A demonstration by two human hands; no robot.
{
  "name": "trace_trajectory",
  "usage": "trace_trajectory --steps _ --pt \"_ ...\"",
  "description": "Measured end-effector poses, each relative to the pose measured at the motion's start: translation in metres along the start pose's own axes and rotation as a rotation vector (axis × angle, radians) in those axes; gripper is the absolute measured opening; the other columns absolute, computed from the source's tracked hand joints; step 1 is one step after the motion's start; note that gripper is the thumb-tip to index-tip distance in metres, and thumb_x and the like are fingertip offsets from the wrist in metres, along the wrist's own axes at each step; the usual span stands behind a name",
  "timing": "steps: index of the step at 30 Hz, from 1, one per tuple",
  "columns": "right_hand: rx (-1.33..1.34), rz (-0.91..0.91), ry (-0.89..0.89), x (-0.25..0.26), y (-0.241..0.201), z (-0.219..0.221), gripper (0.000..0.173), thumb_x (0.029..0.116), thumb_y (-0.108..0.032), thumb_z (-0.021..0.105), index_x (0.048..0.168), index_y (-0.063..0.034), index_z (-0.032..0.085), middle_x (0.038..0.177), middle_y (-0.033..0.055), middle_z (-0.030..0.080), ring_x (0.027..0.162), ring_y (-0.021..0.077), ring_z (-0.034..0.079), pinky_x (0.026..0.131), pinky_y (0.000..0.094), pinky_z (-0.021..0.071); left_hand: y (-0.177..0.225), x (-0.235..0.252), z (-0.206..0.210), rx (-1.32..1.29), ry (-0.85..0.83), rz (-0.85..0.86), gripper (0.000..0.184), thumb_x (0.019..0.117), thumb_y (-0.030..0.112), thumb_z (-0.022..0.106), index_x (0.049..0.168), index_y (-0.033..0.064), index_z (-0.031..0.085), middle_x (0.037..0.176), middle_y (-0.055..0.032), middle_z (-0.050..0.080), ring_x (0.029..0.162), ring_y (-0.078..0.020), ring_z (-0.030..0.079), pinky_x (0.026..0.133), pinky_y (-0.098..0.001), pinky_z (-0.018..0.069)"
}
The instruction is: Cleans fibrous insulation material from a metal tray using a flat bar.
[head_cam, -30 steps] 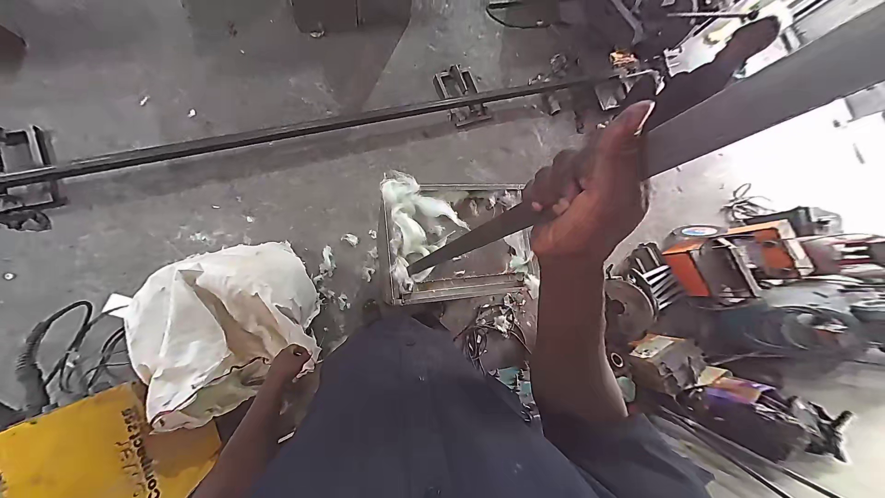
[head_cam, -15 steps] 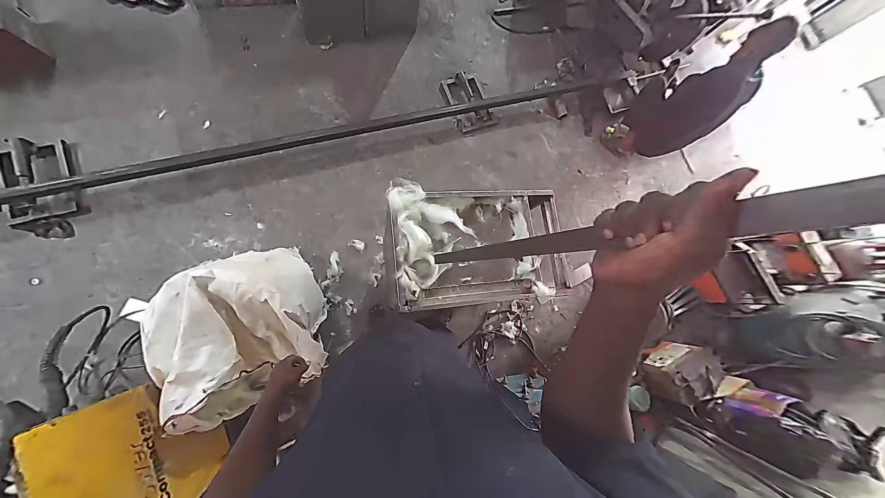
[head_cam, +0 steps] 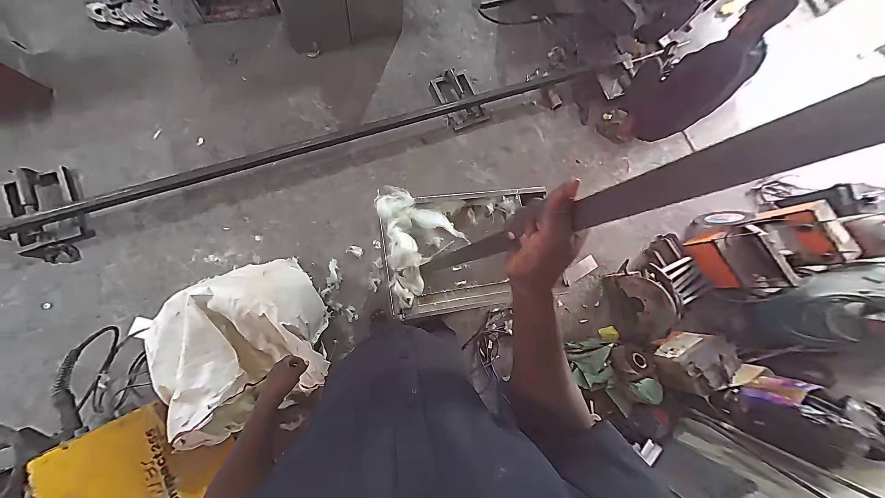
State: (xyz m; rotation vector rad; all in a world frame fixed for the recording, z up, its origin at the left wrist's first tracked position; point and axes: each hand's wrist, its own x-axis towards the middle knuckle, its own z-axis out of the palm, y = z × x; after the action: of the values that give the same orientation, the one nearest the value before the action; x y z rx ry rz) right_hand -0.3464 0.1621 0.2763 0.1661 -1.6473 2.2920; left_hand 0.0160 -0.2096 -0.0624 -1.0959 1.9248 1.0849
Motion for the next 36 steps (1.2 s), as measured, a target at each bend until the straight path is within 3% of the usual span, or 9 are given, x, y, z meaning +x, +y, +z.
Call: trace_trajectory --steps 2,7,13,18,23,28,30,32,36 --pt "-0.068 0.017 -0.020 0.014 -0.017 -0.019 0.034 0.1095 -0.041 0.044 0.080 -0.0249 0.051 0.056 -0.0118 0.043 0.048 0.0042 0.046 0.051 0.0245 0.0467 0.016 -0.004 -0.001 -0.044 0.016 0.026 0.040 0.0999 0.035 0.066 0.124 0.0030 0.067 0.115 -0.0218 0.071 0.100 -0.0364 0.072 0.091 -0.0597 0.0569" --pt "-0.074 -0.178 0.131 0.079 -0.043 -0.049 0.044 0.1132 -0.034 0.029 0.074 -0.0194 0.043 0.047 -0.0070 0.033 0.039 0.0094 0.038 0.043 0.0290 0.0432 0.030 -0.014 0.008 -0.053 0.024 0.011 0.041 0.1003 0.035 0.066 0.127 0.0040 0.066 0.119 -0.0213 0.070 0.105 -0.0361 0.071 0.095 -0.0600 0.0556" --pt "0.066 -0.111 0.126 0.088 0.021 -0.021 0.044 0.1124 -0.038 0.032 0.076 -0.0201 0.049 0.052 -0.0086 0.042 0.047 0.0075 0.048 0.050 0.0292 0.0497 0.047 -0.023 0.018 -0.098 0.031 -0.004 0.040 0.0996 0.035 0.067 0.126 0.0042 0.067 0.116 -0.0206 0.070 0.101 -0.0347 0.070 0.091 -0.0588 0.0557" --pt "0.303 -0.003 -0.010 0.060 0.075 -0.001 0.042 0.1097 -0.037 0.043 0.071 -0.0219 0.047 0.052 -0.0096 0.038 0.045 0.0051 0.040 0.049 0.0243 0.0413 0.149 -0.011 -0.001 -0.074 0.092 0.170 0.049 0.0991 0.033 0.067 0.135 0.0002 0.060 0.128 -0.0223 0.067 0.118 -0.0341 0.066 0.104 -0.0563 0.0524" --pt "0.246 0.014 -0.093 0.050 0.028 -0.055 0.045 0.1065 -0.048 0.047 0.069 -0.0240 0.051 0.054 -0.0104 0.042 0.048 0.0048 0.043 0.052 0.0246 0.0436 0.305 0.048 -0.013 -0.009 0.138 0.404 0.064 0.0992 0.039 0.069 0.147 0.0027 0.049 0.142 -0.0241 0.059 0.125 -0.0381 0.062 0.107 -0.0592 0.0506" --pt "0.117 -0.011 -0.034 0.041 -0.003 -0.120 0.050 0.1043 -0.050 0.051 0.063 -0.0228 0.048 0.050 -0.0101 0.038 0.044 0.0058 0.040 0.050 0.0252 0.0424 0.448 0.108 0.003 0.300 0.232 0.647 0.087 0.0944 0.047 0.069 0.159 0.0008 0.033 0.163 -0.0234 0.036 0.152 -0.0367 0.036 0.123 -0.0557 0.0326" --pt "0.063 -0.016 -0.021 0.036 -0.007 -0.137 0.048 0.1048 -0.050 0.050 0.065 -0.0237 0.049 0.051 -0.0106 0.040 0.046 0.0055 0.043 0.053 0.0255 0.0445 0.473 0.121 0.026 0.589 0.207 0.722 0.092 0.0937 0.055 0.066 0.158 -0.0025 0.033 0.164 -0.0263 0.033 0.152 -0.0405 0.035 0.122 -0.0578 0.0328" --pt "0.058 -0.012 -0.001 0.031 -0.006 -0.145 0.048 0.1047 -0.052 0.049 0.065 -0.0241 0.050 0.053 -0.0101 0.041 0.049 0.0063 0.046 0.055 0.0270 0.0463 0.471 0.121 0.055 0.820 0.195 0.745 0.088 0.0943 0.062 0.061 0.150 -0.0047 0.045 0.158 -0.0289 0.041 0.148 -0.0439 0.040 0.119 -0.0622 0.0346" --pt "0.068 0.003 0.019 0.030 -0.002 -0.153 0.050 0.1040 -0.054 0.049 0.063 -0.0245 0.048 0.052 -0.0107 0.039 0.048 0.0063 0.042 0.054 0.0269 0.0433 0.455 0.115 0.089 0.961 0.219 0.667 0.105 0.0904 0.072 0.055 0.153 -0.0094 0.036 0.167 -0.0304 0.022 0.157 -0.0443 0.019 0.126 -0.0607 0.0200"
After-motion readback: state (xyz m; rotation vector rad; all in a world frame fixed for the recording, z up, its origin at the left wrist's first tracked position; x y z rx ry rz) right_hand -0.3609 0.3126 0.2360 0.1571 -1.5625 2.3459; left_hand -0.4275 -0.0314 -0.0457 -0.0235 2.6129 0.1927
